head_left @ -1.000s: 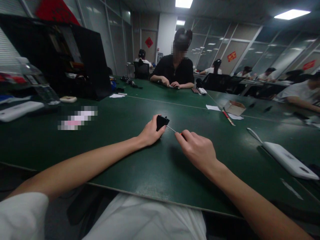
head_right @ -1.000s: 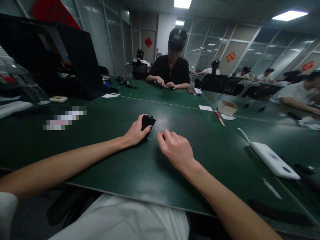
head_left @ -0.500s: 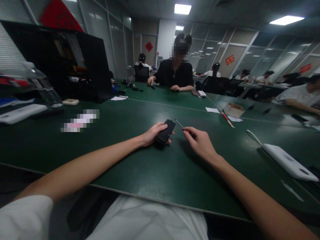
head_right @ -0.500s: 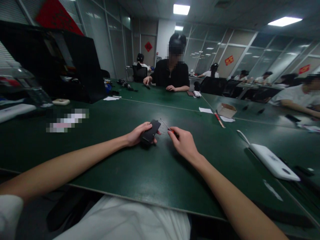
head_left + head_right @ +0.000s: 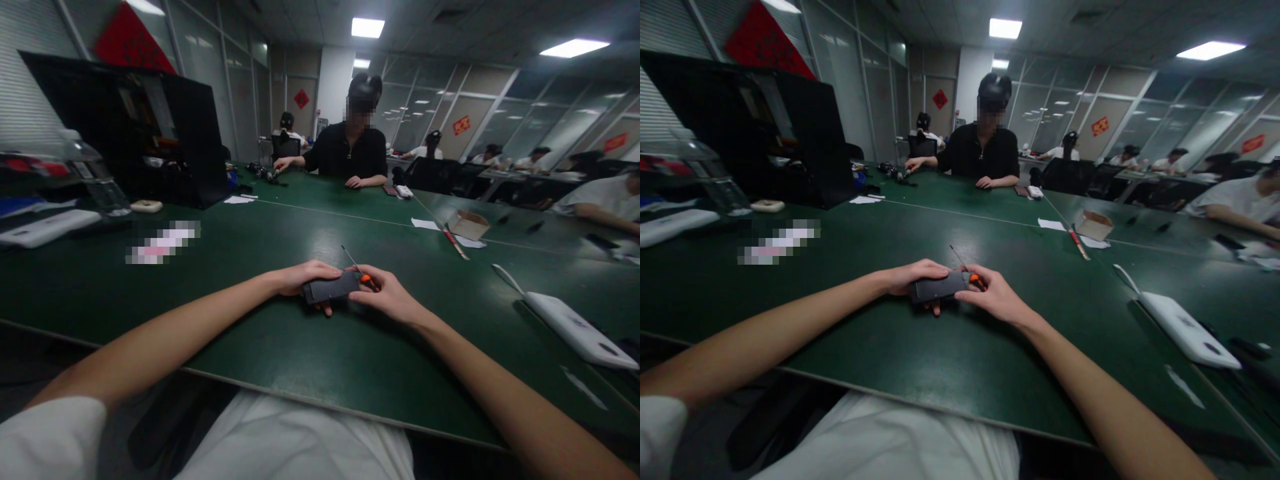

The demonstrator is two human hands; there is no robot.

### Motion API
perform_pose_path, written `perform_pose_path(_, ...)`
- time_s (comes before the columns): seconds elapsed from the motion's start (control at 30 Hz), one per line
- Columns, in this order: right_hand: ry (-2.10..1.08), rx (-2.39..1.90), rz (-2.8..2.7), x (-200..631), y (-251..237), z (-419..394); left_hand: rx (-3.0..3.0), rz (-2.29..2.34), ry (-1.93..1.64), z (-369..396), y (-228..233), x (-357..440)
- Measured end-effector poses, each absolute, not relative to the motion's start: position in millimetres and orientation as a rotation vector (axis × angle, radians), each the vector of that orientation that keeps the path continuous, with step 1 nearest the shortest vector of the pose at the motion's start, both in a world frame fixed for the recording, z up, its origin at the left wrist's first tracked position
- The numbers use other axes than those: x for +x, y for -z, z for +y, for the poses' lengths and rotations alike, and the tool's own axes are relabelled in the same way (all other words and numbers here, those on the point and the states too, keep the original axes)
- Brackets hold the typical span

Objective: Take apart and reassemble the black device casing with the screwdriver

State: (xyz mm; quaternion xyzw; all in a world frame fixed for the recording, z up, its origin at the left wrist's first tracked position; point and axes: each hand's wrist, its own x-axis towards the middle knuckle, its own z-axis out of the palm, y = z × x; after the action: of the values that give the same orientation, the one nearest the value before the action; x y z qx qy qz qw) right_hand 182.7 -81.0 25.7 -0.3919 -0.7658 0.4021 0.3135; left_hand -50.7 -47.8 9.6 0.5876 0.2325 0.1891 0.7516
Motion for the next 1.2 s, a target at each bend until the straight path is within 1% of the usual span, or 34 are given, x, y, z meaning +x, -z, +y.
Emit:
perform_pose_path(0.1, -0.911, -1.092, -2.008, 184, -27, -82, 1.1, 0.468, -0.451, -43, -8, -54)
perform_pose_path(0.17, -0.828, -1.126, -1.932, 183, -27, -82, 0.976, 0.45, -0.579, -41, -6, -54)
perform_pose_path(0.23, -0.871, -1.159, -1.789, 178, -26, -83, 0.926, 0.43, -0.791, -42, -3, -49)
perform_pose_path(0.3, -0.998, -1.182, -1.628, 170, -23, -87, 0.948, 0.427, -1.005, -47, 0, -41)
perform_pose_path(0.33, -1.057, -1.184, -1.555, 165, -21, -90, 1.0, 0.45, -1.049, -51, 2, -36)
perform_pose_path(0.47, -1.142, -1.132, -1.523, 148, -21, -102, 1.12, 0.494, -0.919, -63, 7, -25)
perform_pose_path(0.53, -1.096, -1.106, -1.606, 147, -24, -105, 1.086, 0.481, -0.915, -64, 9, -26)
perform_pose_path(0.63, -0.819, -1.098, -1.824, 156, -30, -104, 0.957, 0.42, -0.964, -59, 7, -32)
perform_pose_path(0.73, -0.449, -1.114, -2.027, 170, -35, -101, 0.894, 0.349, -0.952, -52, 2, -40)
perform_pose_path(0.87, 0.068, -1.043, -2.32, 185, -40, -99, 0.824, 0.368, -1.007, -44, -2, -49)
perform_pose_path(0.97, 0.388, -1.037, -2.402, 190, -43, -100, 0.784, 0.37, -1.059, -41, -3, -51)
perform_pose_path(1.07, 0.584, -1.049, -2.42, 190, -45, -102, 0.741, 0.365, -1.079, -40, -3, -51)
perform_pose_path(1.2, 0.621, -1.07, -2.465, 189, -49, -106, 0.723, 0.376, -1.067, -42, -6, -51)
